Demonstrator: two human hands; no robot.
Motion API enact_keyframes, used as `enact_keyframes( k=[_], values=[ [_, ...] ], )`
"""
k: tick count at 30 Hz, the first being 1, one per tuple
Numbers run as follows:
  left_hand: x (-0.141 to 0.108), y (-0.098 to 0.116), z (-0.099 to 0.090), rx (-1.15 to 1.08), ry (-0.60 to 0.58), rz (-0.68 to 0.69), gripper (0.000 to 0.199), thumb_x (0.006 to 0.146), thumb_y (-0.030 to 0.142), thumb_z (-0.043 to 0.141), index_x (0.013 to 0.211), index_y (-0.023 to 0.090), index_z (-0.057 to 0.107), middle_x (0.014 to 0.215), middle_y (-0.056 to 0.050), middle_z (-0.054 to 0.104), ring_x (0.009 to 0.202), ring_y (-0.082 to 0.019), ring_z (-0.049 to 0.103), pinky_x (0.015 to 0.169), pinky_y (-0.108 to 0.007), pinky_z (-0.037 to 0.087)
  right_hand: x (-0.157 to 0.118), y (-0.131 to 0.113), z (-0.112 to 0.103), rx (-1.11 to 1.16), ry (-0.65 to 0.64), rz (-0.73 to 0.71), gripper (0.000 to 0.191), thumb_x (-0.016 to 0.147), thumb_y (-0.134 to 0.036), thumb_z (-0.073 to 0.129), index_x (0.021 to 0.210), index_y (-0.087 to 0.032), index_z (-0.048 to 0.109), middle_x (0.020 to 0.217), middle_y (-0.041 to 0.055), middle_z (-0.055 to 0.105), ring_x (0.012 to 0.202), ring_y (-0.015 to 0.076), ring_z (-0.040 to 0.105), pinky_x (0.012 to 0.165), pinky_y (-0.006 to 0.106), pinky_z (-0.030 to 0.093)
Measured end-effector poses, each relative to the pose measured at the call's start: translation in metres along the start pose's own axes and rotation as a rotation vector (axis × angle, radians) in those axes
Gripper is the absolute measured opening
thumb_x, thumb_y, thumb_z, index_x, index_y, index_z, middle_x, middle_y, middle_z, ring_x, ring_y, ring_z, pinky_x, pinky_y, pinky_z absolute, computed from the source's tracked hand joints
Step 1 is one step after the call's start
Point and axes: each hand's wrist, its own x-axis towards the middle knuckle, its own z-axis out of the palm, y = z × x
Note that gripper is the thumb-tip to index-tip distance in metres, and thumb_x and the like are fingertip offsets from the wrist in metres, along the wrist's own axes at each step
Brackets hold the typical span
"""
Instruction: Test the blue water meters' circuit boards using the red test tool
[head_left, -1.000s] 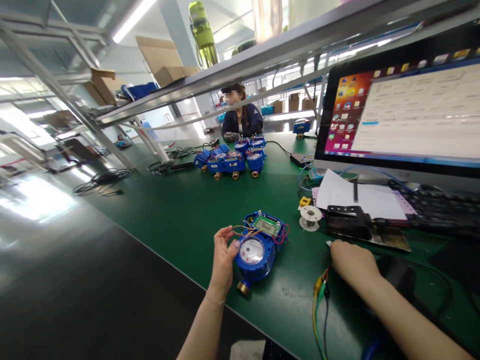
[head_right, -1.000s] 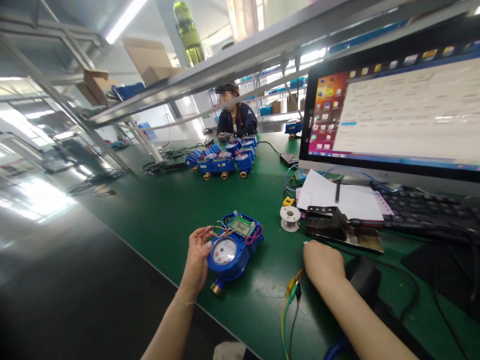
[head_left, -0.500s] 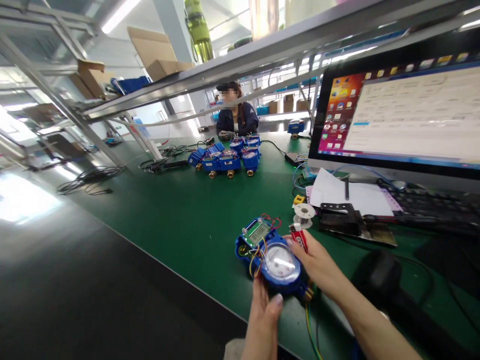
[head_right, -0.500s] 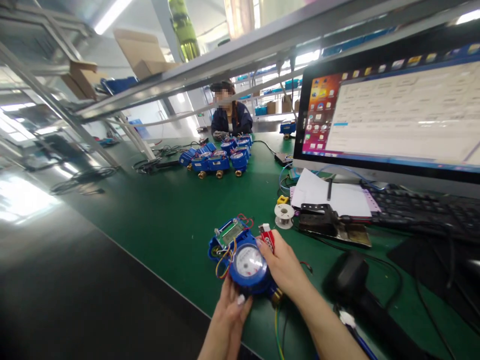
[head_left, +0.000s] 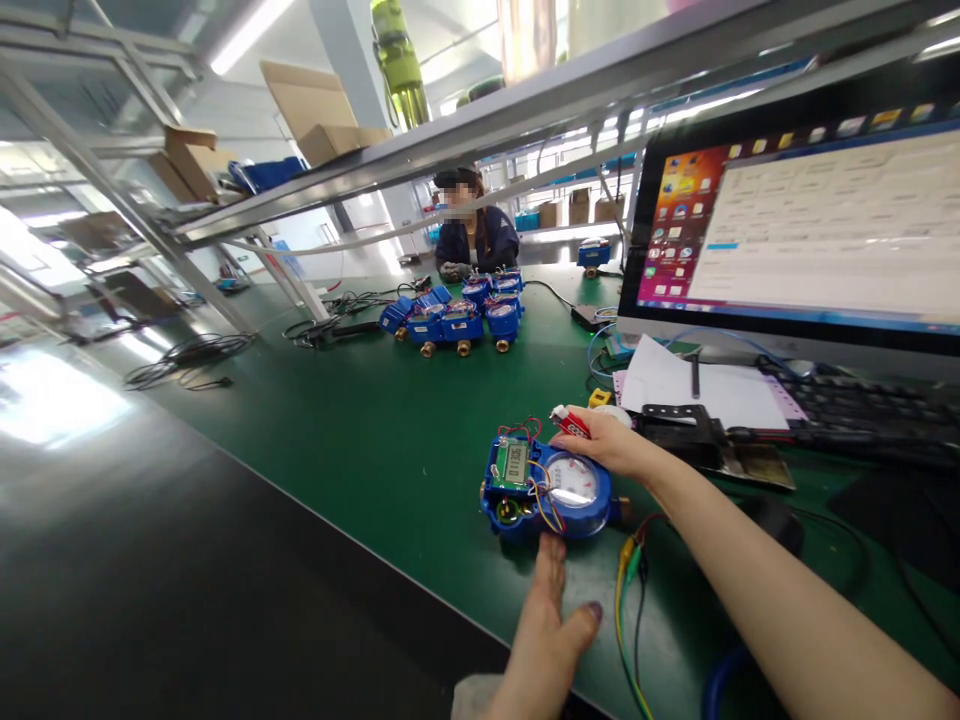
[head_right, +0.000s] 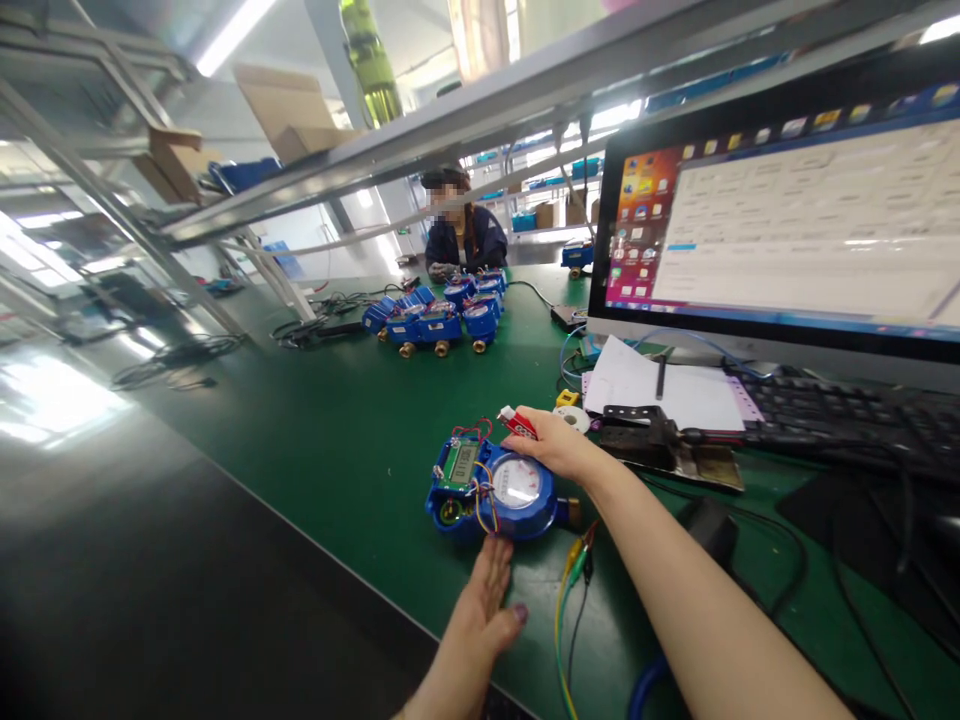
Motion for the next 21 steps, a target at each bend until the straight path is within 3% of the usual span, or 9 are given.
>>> enact_keyframes(
  k=[3, 5, 6, 8, 9, 11, 13, 16, 21],
  values=[
    [-0.003, 0.031, -0.032, 0.129, -0.009, -0.111, 0.057, 0.063, 0.042, 0.070, 0.110, 0.012, 0.058, 0.101, -0.015, 0.066, 0.091, -0.024, 0.063, 0.085, -0.035, 0.047, -0.001, 0.001, 0.000, -0.068, 0.054, -0.003, 0.026, 0.076, -0.042, 0.057, 0.067, -0.020, 0.045, 0.060, -0.0040, 0.048, 0.058, 0.0132, 0.043, 0.057, 0.026, 0.031],
    [0.001, 0.054, -0.057, 0.234, 0.086, -0.055, 0.034, 0.068, 0.043, 0.067, 0.081, 0.013, 0.065, 0.067, -0.005, 0.065, 0.059, -0.014, 0.058, 0.062, -0.026, 0.047, -0.003, 0.000, 0.002, -0.100, 0.082, -0.001, 0.023, 0.077, -0.040, 0.055, 0.068, -0.021, 0.048, 0.060, -0.0029, 0.050, 0.059, 0.0141, 0.045, 0.058, 0.027, 0.031],
    [0.008, 0.064, -0.069, 0.262, 0.175, 0.053, 0.029, 0.069, 0.042, 0.068, 0.077, 0.014, 0.064, 0.062, -0.002, 0.061, 0.056, -0.011, 0.054, 0.058, -0.023, 0.044, -0.003, -0.001, 0.003, -0.111, 0.091, -0.002, 0.021, 0.078, -0.039, 0.055, 0.068, -0.021, 0.050, 0.061, -0.0022, 0.052, 0.059, 0.0147, 0.046, 0.058, 0.027, 0.031],
    [0.028, 0.079, -0.088, 0.264, 0.332, 0.337, 0.028, 0.067, 0.040, 0.071, 0.082, 0.017, 0.063, 0.072, 0.000, 0.060, 0.068, -0.011, 0.056, 0.067, -0.022, 0.045, -0.004, -0.006, 0.004, -0.130, 0.126, -0.001, 0.018, 0.078, -0.036, 0.053, 0.069, -0.021, 0.052, 0.062, -0.0009, 0.054, 0.060, 0.0157, 0.047, 0.059, 0.028, 0.031],
    [0.040, 0.084, -0.095, 0.235, 0.332, 0.433, 0.038, 0.063, 0.041, 0.074, 0.092, 0.019, 0.061, 0.085, -0.002, 0.062, 0.081, -0.014, 0.058, 0.078, -0.025, 0.045, -0.006, -0.010, 0.005, -0.144, 0.156, 0.001, 0.018, 0.079, -0.036, 0.052, 0.069, -0.021, 0.053, 0.063, -0.0002, 0.054, 0.062, 0.0164, 0.048, 0.061, 0.029, 0.032],
    [0.066, 0.087, -0.101, 0.139, 0.197, 0.508, 0.074, 0.051, 0.051, 0.079, 0.114, 0.023, 0.052, 0.118, -0.007, 0.055, 0.113, -0.023, 0.050, 0.100, -0.034, 0.036, -0.011, -0.021, 0.006, -0.161, 0.272, -0.012, 0.019, 0.081, -0.036, 0.050, 0.070, -0.021, 0.053, 0.068, 0.0019, 0.054, 0.068, 0.0179, 0.049, 0.065, 0.030, 0.033],
    [0.086, 0.085, -0.101, 0.058, -0.030, 0.455, 0.105, 0.039, 0.060, 0.080, 0.130, 0.027, 0.037, 0.136, -0.009, 0.042, 0.128, -0.030, 0.036, 0.110, -0.042, 0.025, -0.023, -0.036, 0.010, -0.089, 0.438, -0.027, 0.021, 0.081, -0.040, 0.051, 0.073, -0.021, 0.054, 0.073, 0.0028, 0.054, 0.072, 0.0179, 0.049, 0.067, 0.031, 0.034],
    [0.097, 0.077, -0.095, 0.006, -0.296, 0.326, 0.122, 0.034, 0.063, 0.080, 0.137, 0.027, 0.024, 0.141, -0.013, 0.036, 0.130, -0.036, 0.033, 0.110, -0.050, 0.023, -0.050, -0.063, 0.022, 0.413, 0.554, 0.117, 0.031, 0.079, -0.052, 0.054, 0.074, -0.021, 0.052, 0.057, -0.0032, 0.045, 0.053, 0.0116, 0.041, 0.051, 0.025, 0.033],
    [0.091, 0.069, -0.094, 0.011, -0.339, 0.318, 0.121, 0.034, 0.059, 0.082, 0.136, 0.024, 0.027, 0.141, -0.015, 0.035, 0.130, -0.039, 0.032, 0.109, -0.049, 0.026, -0.091, -0.095, 0.061, 1.505, 0.030, 0.613, 0.057, 0.084, -0.066, 0.028, 0.054, -0.019, 0.042, 0.040, -0.0073, 0.024, 0.034, 0.0049, 0.018, 0.034, 0.018, 0.011]
  ],
)
